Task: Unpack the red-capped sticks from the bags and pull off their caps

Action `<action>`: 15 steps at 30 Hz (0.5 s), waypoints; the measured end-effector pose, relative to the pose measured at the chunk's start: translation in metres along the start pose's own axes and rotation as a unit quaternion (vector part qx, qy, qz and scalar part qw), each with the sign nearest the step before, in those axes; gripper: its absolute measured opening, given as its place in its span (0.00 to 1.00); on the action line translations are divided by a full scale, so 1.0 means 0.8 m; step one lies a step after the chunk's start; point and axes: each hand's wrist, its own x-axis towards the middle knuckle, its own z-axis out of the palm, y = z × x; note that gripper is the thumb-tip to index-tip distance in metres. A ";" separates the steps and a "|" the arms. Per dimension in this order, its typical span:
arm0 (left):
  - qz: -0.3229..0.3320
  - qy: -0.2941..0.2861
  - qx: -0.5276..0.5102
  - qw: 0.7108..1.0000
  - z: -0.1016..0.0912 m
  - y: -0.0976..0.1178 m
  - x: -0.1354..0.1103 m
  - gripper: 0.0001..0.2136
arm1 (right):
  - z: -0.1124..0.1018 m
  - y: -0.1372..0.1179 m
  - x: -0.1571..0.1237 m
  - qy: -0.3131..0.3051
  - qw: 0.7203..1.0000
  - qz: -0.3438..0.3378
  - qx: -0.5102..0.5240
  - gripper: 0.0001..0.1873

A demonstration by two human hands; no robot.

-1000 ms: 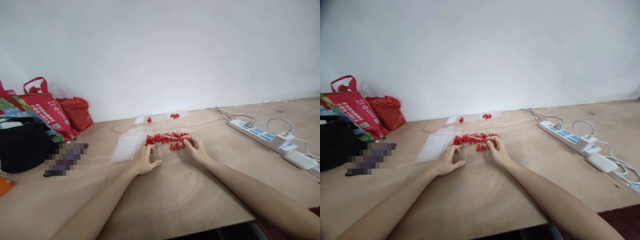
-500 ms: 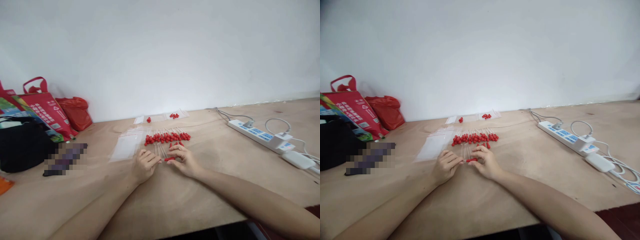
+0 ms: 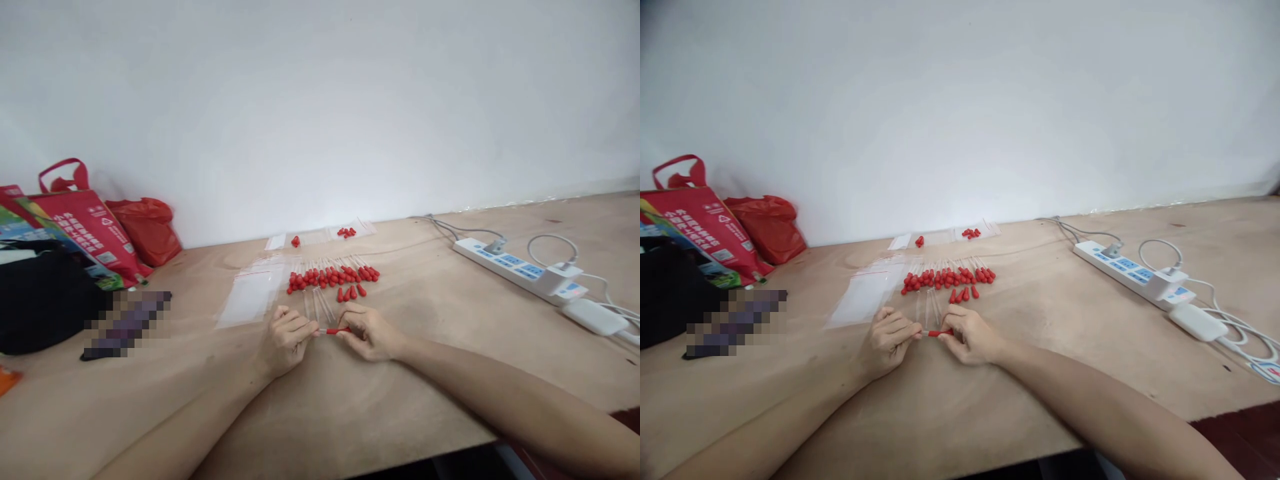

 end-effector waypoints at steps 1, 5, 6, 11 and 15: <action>-0.003 -0.009 -0.003 1.000 -0.001 0.001 0.001 0.11 | 0.001 0.001 0.000 0.001 1.000 -0.002 0.002 0.04; -0.001 -0.019 -0.020 1.000 -0.006 0.002 0.003 0.11 | 0.004 0.005 -0.001 0.002 1.000 -0.012 0.007 0.05; -0.001 -0.023 -0.024 0.999 -0.006 0.002 0.003 0.11 | 0.004 0.006 -0.001 -0.001 1.000 -0.013 0.009 0.06; -0.006 -0.048 -0.041 0.998 -0.005 0.003 0.004 0.12 | 0.006 0.009 -0.003 -0.021 1.000 -0.023 0.000 0.07; 0.017 -0.023 -0.054 0.998 -0.003 -0.001 0.002 0.11 | 0.005 0.011 -0.005 -0.029 0.999 -0.036 -0.013 0.08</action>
